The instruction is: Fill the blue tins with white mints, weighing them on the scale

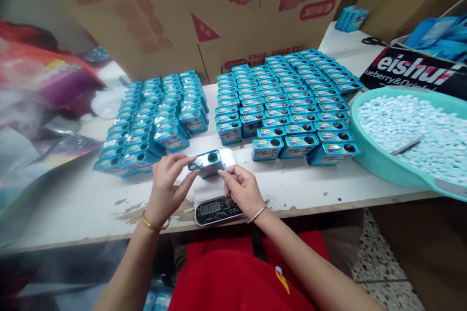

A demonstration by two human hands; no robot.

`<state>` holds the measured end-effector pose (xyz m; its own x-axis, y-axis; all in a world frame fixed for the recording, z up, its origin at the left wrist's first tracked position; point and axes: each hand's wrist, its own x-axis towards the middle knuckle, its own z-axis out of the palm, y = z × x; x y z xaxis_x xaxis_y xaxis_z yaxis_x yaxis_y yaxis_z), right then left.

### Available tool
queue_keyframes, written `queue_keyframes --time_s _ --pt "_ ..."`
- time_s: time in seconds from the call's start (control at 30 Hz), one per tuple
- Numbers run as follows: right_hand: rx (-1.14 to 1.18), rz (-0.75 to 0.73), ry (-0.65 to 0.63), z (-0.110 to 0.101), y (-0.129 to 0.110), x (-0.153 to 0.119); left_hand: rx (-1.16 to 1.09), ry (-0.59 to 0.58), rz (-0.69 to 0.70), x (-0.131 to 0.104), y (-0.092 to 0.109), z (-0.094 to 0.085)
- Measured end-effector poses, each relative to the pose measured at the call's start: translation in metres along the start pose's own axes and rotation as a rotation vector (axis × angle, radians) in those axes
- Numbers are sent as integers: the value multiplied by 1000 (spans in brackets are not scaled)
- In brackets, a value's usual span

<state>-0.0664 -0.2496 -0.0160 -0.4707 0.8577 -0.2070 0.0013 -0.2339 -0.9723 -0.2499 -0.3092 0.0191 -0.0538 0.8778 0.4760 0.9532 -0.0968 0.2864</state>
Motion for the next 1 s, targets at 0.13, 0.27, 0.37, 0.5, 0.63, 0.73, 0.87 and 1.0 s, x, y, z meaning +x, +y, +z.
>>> queue_keyframes --time_s 0.13,0.27,0.37,0.5,0.63,0.73,0.87,1.0 --pt "55 66 -56 3 9 -4 32 -183 44 16 -2 -11" --pt "114 142 -77 4 17 -5 -23 -255 31 23 -6 -17" --pt "225 211 -87 7 20 -6 -105 -205 26 24 -4 -18" --pt "554 394 -200 13 12 -11 -223 -136 97 22 18 -17" --pt "723 464 -252 6 -1 -16 -176 -121 165 21 34 -13" --pt "661 409 -102 -21 -2 -18 -18 37 69 21 21 -8" --pt "580 297 161 -72 17 -23 69 58 84 18 -3 1" --pt "528 276 309 -106 45 -32 73 44 163 16 -7 10"
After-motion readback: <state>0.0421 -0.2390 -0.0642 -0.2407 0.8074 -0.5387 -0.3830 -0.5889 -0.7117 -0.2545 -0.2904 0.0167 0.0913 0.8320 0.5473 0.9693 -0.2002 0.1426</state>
